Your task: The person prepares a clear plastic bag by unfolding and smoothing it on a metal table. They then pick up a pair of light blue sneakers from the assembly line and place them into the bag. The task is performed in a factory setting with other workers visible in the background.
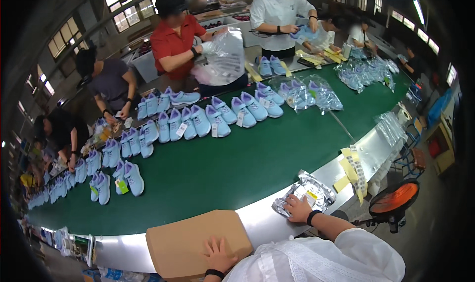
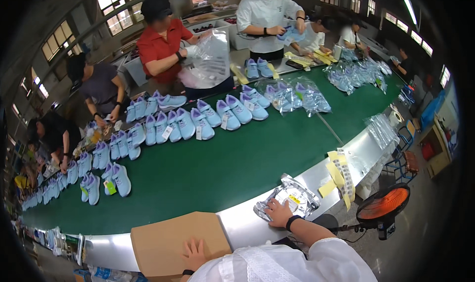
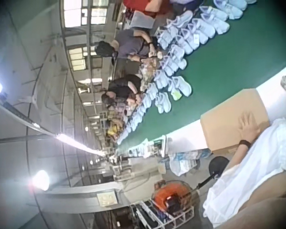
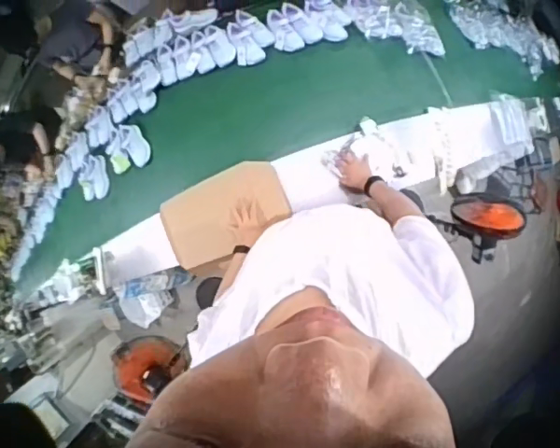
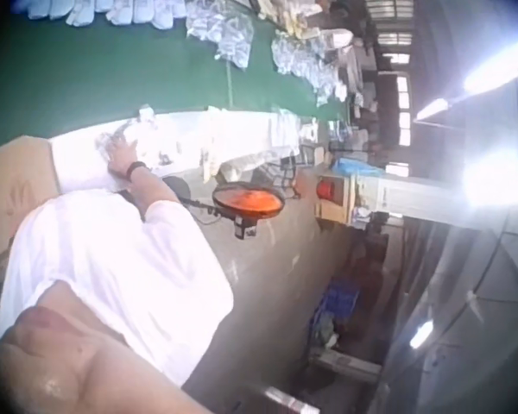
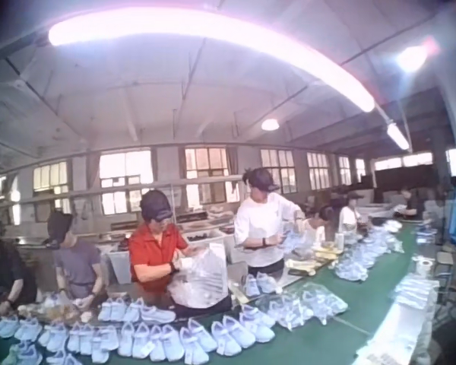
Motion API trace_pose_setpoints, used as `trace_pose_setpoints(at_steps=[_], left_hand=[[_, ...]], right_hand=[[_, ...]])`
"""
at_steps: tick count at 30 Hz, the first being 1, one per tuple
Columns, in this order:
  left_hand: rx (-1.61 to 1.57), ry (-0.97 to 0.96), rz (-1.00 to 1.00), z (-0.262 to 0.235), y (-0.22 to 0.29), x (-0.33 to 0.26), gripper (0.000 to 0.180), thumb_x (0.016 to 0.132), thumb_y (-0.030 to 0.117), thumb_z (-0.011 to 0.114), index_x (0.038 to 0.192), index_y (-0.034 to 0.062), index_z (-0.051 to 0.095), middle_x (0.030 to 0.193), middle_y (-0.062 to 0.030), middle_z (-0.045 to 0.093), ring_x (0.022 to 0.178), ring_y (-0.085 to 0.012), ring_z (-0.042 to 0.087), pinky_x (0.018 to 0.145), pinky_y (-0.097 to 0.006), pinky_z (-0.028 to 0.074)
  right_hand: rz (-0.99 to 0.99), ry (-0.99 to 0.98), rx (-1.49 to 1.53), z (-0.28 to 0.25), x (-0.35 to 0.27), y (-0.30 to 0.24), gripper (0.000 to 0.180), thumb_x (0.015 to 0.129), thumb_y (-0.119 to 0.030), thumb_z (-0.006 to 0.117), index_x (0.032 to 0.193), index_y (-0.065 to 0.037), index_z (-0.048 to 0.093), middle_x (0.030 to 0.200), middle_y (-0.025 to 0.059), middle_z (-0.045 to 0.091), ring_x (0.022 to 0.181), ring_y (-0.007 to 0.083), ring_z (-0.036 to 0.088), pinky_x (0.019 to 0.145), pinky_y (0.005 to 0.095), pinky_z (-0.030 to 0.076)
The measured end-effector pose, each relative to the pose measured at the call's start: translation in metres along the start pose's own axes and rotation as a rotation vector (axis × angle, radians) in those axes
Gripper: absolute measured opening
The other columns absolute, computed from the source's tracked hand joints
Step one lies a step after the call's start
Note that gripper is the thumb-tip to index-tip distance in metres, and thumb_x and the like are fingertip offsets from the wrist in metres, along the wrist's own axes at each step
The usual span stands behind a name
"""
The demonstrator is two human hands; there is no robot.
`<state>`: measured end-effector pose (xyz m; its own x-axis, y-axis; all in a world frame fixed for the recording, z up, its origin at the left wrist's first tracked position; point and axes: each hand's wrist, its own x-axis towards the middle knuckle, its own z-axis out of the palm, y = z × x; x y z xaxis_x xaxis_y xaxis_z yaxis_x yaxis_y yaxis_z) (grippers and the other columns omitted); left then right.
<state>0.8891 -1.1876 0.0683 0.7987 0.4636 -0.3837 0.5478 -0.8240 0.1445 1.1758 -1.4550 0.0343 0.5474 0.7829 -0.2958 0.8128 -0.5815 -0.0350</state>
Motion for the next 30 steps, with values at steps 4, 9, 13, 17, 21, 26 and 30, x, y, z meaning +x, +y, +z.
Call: trace_pose_setpoints(at_steps=[4,9,13,17,21,26,30], left_hand=[[-0.008,-0.004,-0.012,0.0,-0.003,0.003,0.101,0.061,0.057,0.072,0.143,0.019,0.028,0.152,-0.0145,0.01,0.138,-0.0445,0.004,0.091,-0.08,0.013],[-0.07,0.106,-0.127,0.016,0.006,0.006,0.098,0.061,0.053,0.075,0.14,0.0152,0.033,0.15,-0.0161,0.018,0.138,-0.042,0.013,0.098,-0.07,0.021],[-0.181,0.168,-0.033,0.037,0.019,0.033,0.088,0.059,0.046,0.08,0.131,0.0116,0.043,0.143,-0.0176,0.03,0.134,-0.0387,0.023,0.102,-0.059,0.027],[-0.242,0.204,0.053,-0.013,0.092,0.037,0.071,0.066,0.039,0.077,0.122,0.0051,0.051,0.132,-0.0196,0.042,0.128,-0.0383,0.033,0.103,-0.051,0.03],[-0.252,0.315,0.126,-0.001,0.078,0.031,0.057,0.074,0.039,0.07,0.114,0.0008,0.055,0.12,-0.0215,0.051,0.117,-0.0394,0.044,0.098,-0.049,0.036],[-0.362,-0.033,-0.084,-0.027,0.079,-0.012,0.044,0.081,0.038,0.06,0.106,0.0013,0.06,0.104,-0.0207,0.061,0.098,-0.0366,0.058,0.084,-0.044,0.047],[-0.544,0.148,-0.277,0.002,0.091,-0.084,0.037,0.082,0.034,0.059,0.101,0.0023,0.062,0.098,-0.019,0.063,0.094,-0.0361,0.06,0.079,-0.045,0.049]], right_hand=[[0.055,-0.007,0.038,0.0,-0.012,0.038,0.062,0.069,-0.043,0.07,0.123,-0.02,0.052,0.135,0.0044,0.042,0.133,0.0259,0.029,0.086,0.0648,0.037],[-0.002,-0.044,0.142,0.011,-0.012,0.059,0.054,0.071,-0.042,0.067,0.118,-0.017,0.058,0.133,0.0077,0.045,0.133,0.0278,0.03,0.091,0.0683,0.032],[0.023,0.093,0.08,0.018,-0.018,0.059,0.028,0.075,-0.037,0.062,0.089,-0.013,0.069,0.115,0.0082,0.055,0.123,0.0276,0.041,0.086,0.0608,0.036],[0.012,0.18,0.133,0.021,-0.002,0.058,0.019,0.073,-0.032,0.061,0.077,-0.015,0.069,0.094,0.0051,0.054,0.101,0.0241,0.047,0.081,0.0538,0.036],[0.016,0.115,0.165,0.019,0.013,0.052,0.02,0.077,-0.022,0.054,0.08,-0.011,0.07,0.105,0.0099,0.057,0.107,0.0279,0.047,0.091,0.0629,0.032],[-0.028,0.067,0.232,0.011,0.004,0.052,0.02,0.073,-0.024,0.06,0.082,-0.008,0.069,0.111,0.0125,0.054,0.111,0.031,0.045,0.092,0.0626,0.032],[-0.025,0.152,0.18,0.051,0.004,0.051,0.023,0.068,-0.027,0.065,0.081,-0.008,0.069,0.118,0.0141,0.049,0.12,0.032,0.038,0.094,0.0583,0.033]])
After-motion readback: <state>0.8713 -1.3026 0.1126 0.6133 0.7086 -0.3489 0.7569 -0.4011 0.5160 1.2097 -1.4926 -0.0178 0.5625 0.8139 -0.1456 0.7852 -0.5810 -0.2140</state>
